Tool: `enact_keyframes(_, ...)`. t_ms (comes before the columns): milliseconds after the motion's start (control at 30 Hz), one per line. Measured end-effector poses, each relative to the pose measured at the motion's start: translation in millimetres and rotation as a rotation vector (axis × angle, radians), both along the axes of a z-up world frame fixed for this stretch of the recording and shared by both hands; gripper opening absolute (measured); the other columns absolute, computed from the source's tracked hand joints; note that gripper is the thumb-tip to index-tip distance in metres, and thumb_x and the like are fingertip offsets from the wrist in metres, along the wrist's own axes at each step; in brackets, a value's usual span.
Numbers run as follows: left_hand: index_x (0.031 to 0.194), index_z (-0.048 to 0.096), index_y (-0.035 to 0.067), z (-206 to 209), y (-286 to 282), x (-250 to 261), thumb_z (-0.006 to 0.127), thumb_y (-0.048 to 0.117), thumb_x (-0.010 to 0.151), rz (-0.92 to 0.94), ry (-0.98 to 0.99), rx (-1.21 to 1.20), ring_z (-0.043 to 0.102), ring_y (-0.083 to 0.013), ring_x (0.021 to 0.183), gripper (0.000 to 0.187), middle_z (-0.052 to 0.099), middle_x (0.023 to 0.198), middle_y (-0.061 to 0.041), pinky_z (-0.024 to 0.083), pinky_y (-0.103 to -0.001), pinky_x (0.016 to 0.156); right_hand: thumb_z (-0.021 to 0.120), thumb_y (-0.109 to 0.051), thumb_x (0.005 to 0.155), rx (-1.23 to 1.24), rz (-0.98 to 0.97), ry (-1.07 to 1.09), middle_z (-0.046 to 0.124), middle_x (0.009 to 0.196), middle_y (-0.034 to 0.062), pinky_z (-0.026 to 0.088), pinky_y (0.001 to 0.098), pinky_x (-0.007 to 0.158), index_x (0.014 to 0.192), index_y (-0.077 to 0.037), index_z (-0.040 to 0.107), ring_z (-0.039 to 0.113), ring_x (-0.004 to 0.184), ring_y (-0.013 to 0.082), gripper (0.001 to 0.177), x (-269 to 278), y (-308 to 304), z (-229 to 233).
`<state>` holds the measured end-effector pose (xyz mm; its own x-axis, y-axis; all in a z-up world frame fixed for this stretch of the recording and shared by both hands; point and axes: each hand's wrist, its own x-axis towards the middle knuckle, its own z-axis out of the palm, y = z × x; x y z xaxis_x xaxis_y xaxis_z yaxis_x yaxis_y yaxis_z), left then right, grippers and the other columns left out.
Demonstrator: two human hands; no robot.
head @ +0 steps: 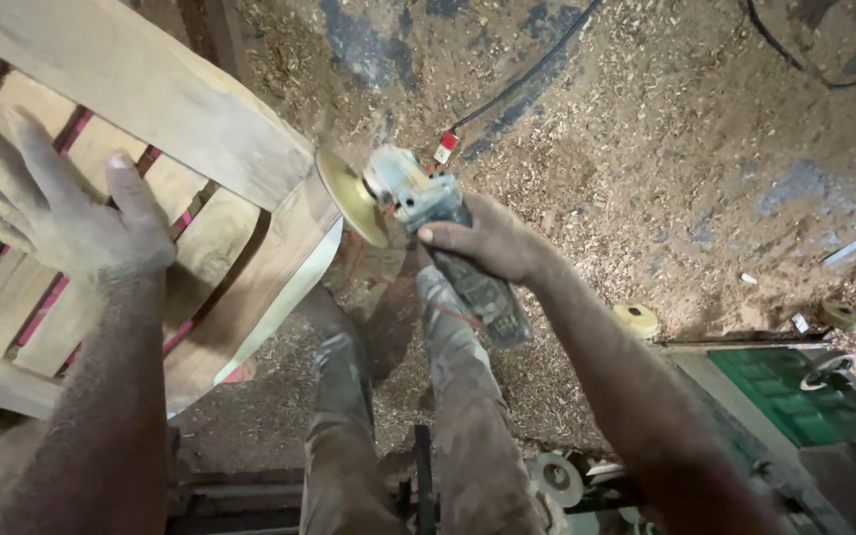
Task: Sanding a wooden chair with an angle grinder.
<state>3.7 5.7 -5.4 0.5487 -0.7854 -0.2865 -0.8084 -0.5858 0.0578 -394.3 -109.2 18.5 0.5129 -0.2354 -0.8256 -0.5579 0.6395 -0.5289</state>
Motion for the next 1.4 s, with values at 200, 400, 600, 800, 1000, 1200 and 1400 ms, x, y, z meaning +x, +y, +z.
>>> enact_keyframes(200,0.177,0.027,0.012,9,-7,-5,0.042,0.055,0.113,0.021,-0.021,0.074,0.009,-0.0433,0.166,0.079,0.014,0.18,-0.018,0.003,-0.071,0.131,0.067,-0.057,0.086,-0.04,0.069,0.026,0.074,0.102,0.012,0.063,0.0368,0.083,0.128,-0.003,0.061,0.074,0.089,0.019,0.069,0,-11,0)
enact_keyframes(400,0.177,0.024,0.012,15,-13,-11,0.035,0.057,0.118,0.034,-0.005,0.077,0.009,-0.0426,0.166,0.075,0.014,0.181,-0.017,0.003,-0.069,0.133,0.067,-0.055,0.082,0.05,-0.046,0.121,0.074,0.102,0.0116,0.066,0.0389,0.08,0.131,-0.004,0.052,0.076,0.083,0.0209,0.072,4,21,31)
enact_keyframes(600,0.174,0.027,0.018,-1,-7,-8,0.028,0.069,0.114,0.023,-0.079,0.033,0.012,-0.0364,0.167,0.079,0.018,0.18,-0.011,0.005,-0.067,0.135,0.069,-0.053,0.087,0.17,-0.33,0.038,0.072,0.097,0.016,0.067,0.0426,0.075,0.13,0.005,0.055,0.074,0.078,0.0244,0.073,4,84,29)
enact_keyframes(800,0.175,0.027,0.016,-3,-4,-3,0.027,0.069,0.114,0.001,-0.074,0.018,0.011,-0.0373,0.167,0.08,0.017,0.18,-0.012,0.006,-0.068,0.134,0.071,-0.044,0.09,0.184,-0.561,0.019,0.071,0.101,0.0125,0.065,0.0381,0.076,0.136,0.002,0.05,0.073,0.084,0.0208,0.069,22,145,28)
enact_keyframes(1000,0.177,0.025,0.016,-2,-1,-5,0.024,0.068,0.116,0.002,-0.078,0.049,0.009,-0.0395,0.167,0.08,0.014,0.181,-0.011,0.007,-0.07,0.134,0.066,-0.035,0.093,0.408,-0.759,0.142,0.07,0.093,0.0155,0.062,0.0402,0.067,0.14,-0.003,0.048,0.071,0.076,0.0234,0.06,48,199,52)
enact_keyframes(1200,0.171,0.031,0.026,-36,-3,14,0.039,0.068,0.103,0.052,-0.246,0.091,0.013,-0.0339,0.163,0.081,0.018,0.176,-0.003,0.012,-0.067,0.133,0.063,-0.036,0.094,0.229,-0.698,0.04,0.07,0.099,0.0089,0.064,0.0384,0.071,0.135,-0.006,0.055,0.072,0.081,0.0201,0.051,48,175,38)
enact_keyframes(1400,0.169,0.035,0.017,8,-6,2,0.047,0.064,0.11,0.068,0.022,0.006,0.012,-0.0435,0.16,0.076,0.019,0.175,-0.016,0.01,-0.074,0.125,0.066,-0.044,0.096,0.254,-0.497,-0.149,0.067,0.095,0.0109,0.062,0.0415,0.069,0.125,-0.007,0.051,0.068,0.078,0.0217,0.05,12,105,18)
